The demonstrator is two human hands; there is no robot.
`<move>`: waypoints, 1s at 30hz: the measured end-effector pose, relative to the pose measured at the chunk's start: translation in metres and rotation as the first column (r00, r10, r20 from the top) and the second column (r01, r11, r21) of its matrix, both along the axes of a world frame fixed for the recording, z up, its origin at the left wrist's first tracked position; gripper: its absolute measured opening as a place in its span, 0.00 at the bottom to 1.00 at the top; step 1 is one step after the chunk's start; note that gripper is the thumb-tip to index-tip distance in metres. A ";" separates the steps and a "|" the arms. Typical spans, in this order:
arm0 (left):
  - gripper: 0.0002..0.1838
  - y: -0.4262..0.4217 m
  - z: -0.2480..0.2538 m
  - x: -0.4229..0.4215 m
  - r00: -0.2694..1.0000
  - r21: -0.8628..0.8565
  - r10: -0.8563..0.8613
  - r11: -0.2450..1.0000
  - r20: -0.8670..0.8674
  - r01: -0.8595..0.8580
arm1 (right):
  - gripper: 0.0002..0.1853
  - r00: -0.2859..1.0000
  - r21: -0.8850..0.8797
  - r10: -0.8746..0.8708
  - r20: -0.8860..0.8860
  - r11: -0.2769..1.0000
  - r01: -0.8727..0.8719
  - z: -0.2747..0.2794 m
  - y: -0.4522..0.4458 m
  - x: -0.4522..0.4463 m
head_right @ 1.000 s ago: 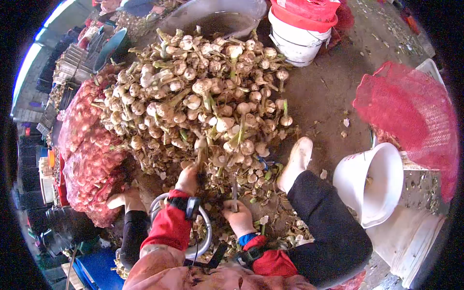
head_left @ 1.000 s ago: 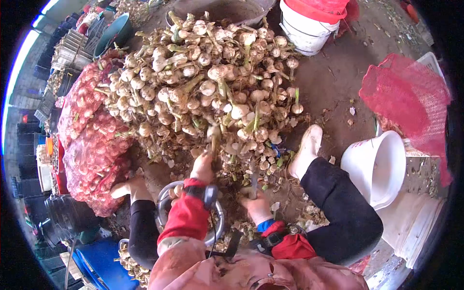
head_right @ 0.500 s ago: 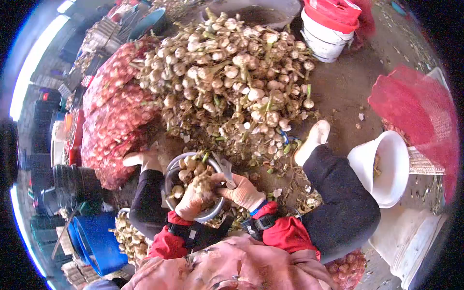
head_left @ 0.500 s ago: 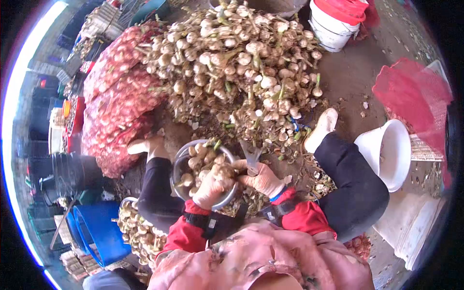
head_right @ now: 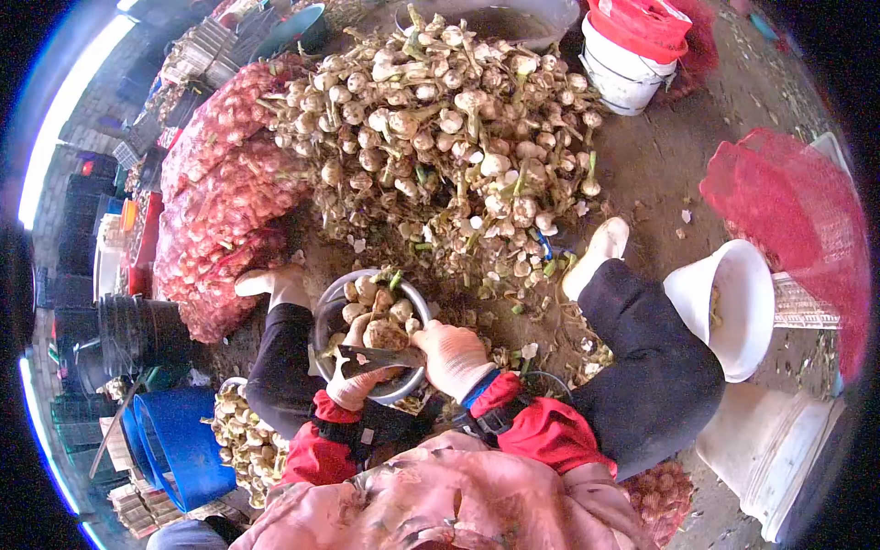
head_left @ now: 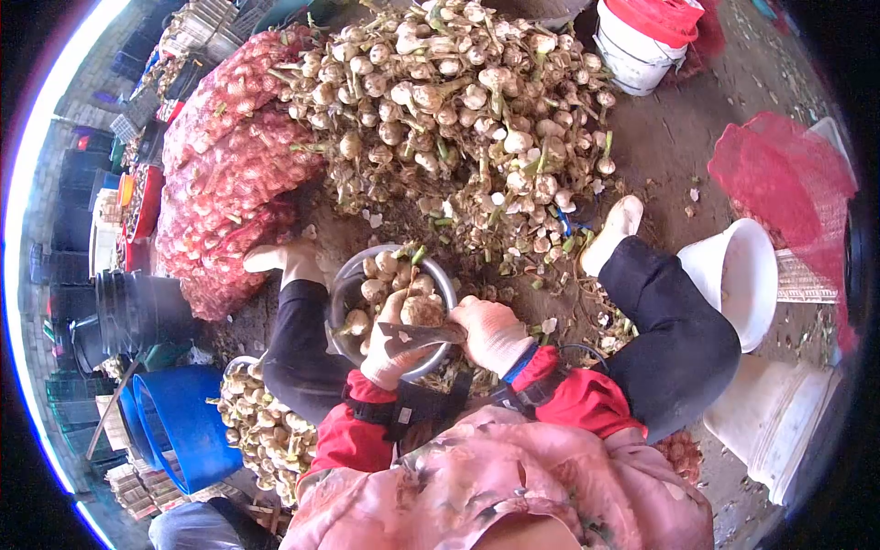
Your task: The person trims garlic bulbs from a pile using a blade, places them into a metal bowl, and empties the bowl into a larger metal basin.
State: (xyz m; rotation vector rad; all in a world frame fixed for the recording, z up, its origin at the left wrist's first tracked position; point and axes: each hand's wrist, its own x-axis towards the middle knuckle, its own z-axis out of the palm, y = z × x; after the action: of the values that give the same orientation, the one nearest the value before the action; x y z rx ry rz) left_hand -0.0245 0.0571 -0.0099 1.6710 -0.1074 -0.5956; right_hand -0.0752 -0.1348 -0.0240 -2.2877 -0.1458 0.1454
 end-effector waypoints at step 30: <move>0.44 -0.050 0.015 -0.003 0.745 -0.584 0.347 0.467 -0.570 -0.664 | 0.18 0.897 0.543 -0.393 0.201 0.807 0.232 -0.027 0.010 0.007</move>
State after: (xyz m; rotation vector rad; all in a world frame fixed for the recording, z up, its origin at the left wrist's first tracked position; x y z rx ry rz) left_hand -0.0277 0.0068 0.0048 0.6383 0.3958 -0.2988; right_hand -0.0686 -0.1244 -0.0509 -1.7528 0.0437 -0.3880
